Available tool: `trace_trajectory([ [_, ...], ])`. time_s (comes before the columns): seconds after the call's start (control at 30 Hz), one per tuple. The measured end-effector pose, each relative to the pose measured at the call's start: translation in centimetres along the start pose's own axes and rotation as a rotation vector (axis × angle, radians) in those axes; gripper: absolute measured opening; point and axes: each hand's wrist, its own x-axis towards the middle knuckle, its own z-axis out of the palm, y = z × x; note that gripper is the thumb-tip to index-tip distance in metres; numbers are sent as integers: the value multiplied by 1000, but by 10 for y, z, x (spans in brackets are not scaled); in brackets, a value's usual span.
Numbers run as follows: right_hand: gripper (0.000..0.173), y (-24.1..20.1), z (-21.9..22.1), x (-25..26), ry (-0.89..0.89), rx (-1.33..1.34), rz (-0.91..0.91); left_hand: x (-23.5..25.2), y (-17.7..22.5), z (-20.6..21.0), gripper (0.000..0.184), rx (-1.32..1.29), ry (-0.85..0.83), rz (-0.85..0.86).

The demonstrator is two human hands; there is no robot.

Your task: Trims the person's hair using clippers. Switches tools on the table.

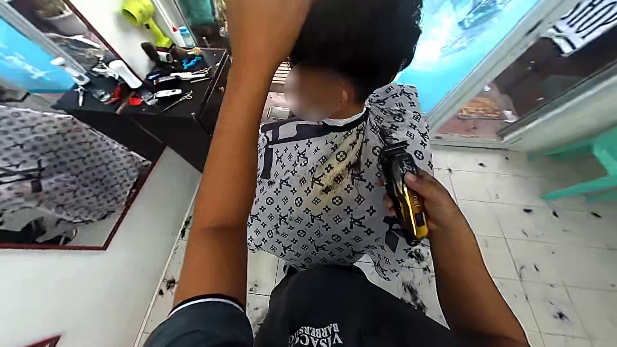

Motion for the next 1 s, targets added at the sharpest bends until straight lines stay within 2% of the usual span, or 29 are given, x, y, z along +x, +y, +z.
trace_trajectory([
  [0.03,58,3,8,-1,-7,0,10,-16,-8,-2,32,-120,68,-26],
  [0.1,55,11,22,-1,-23,-28,29,-56,-22,3,39,-365,46,-37],
  [0.2,54,19,42,4,-38,-51,59,-125,-30,33,35,-588,-165,-86],
  [0.3,52,26,60,10,-41,-61,66,-167,-37,60,27,-681,-362,-167],
  [0.4,42,28,76,16,10,-42,48,-177,-46,73,20,-773,-398,-196],
  [0.47,38,30,84,20,49,-29,21,-175,-47,72,24,-839,-445,-213],
  [0.57,37,33,92,26,69,-52,-4,-178,-44,68,31,-888,-577,-197],
  [0.67,41,35,95,34,69,-114,11,-181,-42,70,31,-898,-666,-119],
  [0.77,44,37,94,39,95,-118,-8,-177,-42,74,29,-858,-582,-85],
  [0.93,48,33,79,56,184,-43,-129,-148,-20,85,25,-711,-187,-114],
  [1.0,46,24,76,63,215,12,-136,-135,-6,93,30,-644,-84,-88],
])
